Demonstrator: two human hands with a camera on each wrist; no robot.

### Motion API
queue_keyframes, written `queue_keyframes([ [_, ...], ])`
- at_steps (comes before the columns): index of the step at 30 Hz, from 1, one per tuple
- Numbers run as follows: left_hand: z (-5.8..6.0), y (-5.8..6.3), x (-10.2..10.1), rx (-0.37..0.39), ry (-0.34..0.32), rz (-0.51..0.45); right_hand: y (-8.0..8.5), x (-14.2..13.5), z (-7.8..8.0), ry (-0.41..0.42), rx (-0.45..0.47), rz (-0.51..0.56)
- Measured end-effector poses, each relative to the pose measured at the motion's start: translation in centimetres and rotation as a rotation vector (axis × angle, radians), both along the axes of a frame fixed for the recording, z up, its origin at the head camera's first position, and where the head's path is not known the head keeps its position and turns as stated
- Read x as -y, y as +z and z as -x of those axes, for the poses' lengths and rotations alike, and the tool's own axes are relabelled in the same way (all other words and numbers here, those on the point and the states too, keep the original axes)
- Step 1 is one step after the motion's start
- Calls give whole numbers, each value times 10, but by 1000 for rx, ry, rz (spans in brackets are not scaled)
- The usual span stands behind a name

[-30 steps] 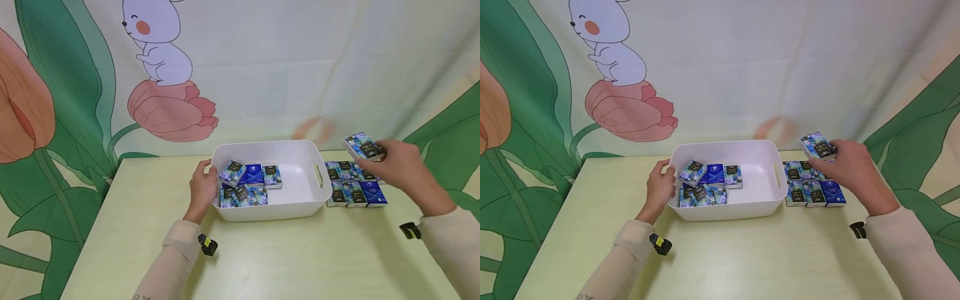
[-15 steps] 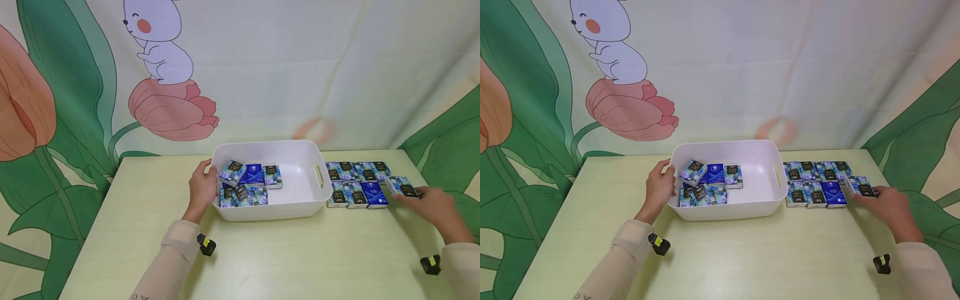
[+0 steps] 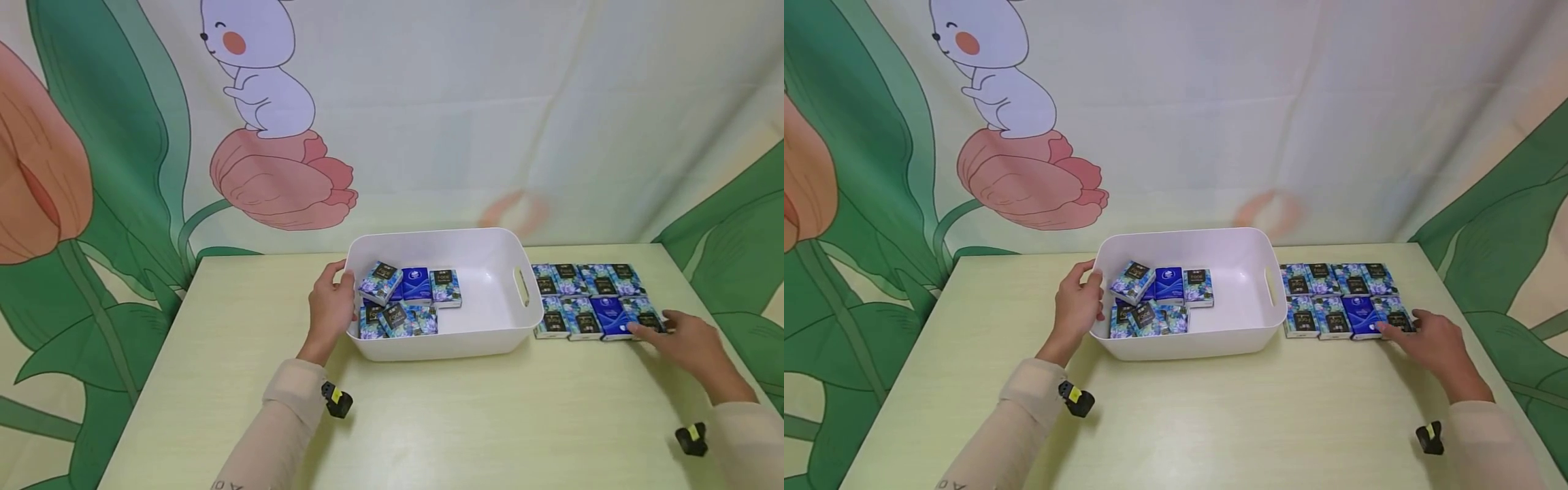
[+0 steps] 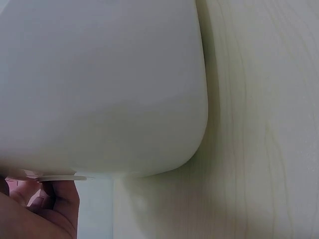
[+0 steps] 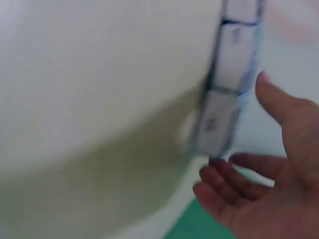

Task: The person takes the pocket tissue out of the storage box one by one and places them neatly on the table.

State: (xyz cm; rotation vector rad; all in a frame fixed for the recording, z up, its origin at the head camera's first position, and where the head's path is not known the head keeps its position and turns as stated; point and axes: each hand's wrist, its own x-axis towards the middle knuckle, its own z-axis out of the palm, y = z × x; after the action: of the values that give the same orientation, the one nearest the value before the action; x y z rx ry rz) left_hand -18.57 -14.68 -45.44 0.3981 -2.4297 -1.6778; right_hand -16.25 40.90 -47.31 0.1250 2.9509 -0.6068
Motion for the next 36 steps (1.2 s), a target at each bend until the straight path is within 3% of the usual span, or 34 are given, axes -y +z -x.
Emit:
queue_keyframes([
  [5, 0, -1, 3, -1, 6, -5, 41, 42, 4, 20, -154, 72],
  [10, 1, -1, 3, 5, 11, -19, 85, 98, 6, 88, -228, 131],
  [18, 1, -2, 1, 20, 10, -7, 121, 176, 5, 207, -266, 207],
  [25, 0, 1, 1, 17, 9, -7, 129, 228, 7, 267, -211, 239],
  [36, 1, 1, -1, 18, 0, 8, 99, 297, 10, 474, -110, 240],
])
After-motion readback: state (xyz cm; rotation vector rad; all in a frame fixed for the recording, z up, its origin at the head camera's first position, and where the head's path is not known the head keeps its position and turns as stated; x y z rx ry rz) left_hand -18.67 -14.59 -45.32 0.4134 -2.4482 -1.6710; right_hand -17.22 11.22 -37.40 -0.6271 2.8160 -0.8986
